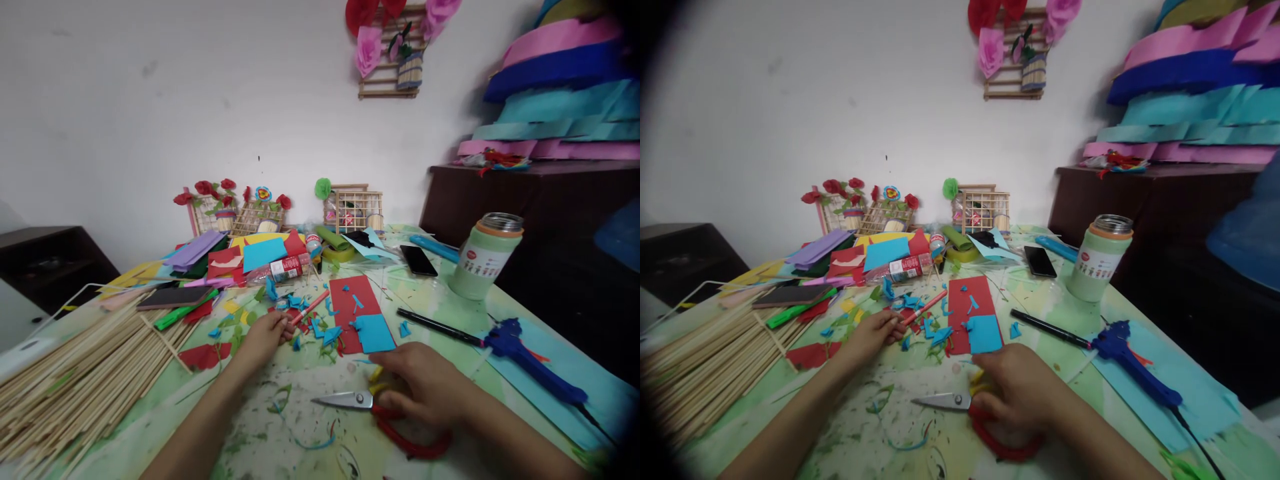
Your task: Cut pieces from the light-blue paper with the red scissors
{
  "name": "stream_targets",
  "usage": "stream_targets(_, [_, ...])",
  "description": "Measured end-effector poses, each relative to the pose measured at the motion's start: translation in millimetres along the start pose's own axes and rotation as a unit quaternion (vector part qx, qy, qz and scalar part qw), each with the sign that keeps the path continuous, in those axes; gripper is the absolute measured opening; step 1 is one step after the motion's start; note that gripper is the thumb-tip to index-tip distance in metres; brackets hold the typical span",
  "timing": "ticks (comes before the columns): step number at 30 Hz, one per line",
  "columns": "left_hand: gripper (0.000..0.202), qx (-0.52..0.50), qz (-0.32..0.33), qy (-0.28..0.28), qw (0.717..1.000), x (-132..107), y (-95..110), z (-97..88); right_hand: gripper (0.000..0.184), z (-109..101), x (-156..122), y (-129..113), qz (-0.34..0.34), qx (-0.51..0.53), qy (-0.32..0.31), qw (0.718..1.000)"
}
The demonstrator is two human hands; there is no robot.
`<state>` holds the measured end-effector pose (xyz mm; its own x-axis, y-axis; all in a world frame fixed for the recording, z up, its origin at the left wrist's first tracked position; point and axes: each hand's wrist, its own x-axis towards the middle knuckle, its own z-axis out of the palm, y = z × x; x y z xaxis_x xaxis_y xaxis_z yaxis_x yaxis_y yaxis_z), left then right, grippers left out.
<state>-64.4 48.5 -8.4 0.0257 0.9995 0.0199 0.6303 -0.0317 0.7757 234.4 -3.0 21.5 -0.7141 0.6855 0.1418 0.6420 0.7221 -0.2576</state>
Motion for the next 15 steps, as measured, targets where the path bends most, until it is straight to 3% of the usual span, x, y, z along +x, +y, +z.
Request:
stream_targets(5, [0.023,0.063,0.017,0.045,0.997,-2.4,2.7,-10.5,0.027,5.7,5.8,26.3,0.101,-0.060,0.096,0.988])
stream_targets(10, [0.022,0.137,0.065,0.064,0.986,-12.5,18.5,-8.6,0.027,9.6,11.1,39.2,0.066,-0.043,0.059,0.995])
stream_targets(13, [0.022,0.179,0.126,0.032,0.975,-22.9,29.2,2.1,0.024,10.8,11.9,42.1,0.086,-0.018,0.045,0.995])
stream_targets(15, [0.021,0.177,0.187,-0.032,0.966,-32.9,37.7,9.9,0.027,11.0,11.6,44.4,0.098,-0.006,0.041,0.994])
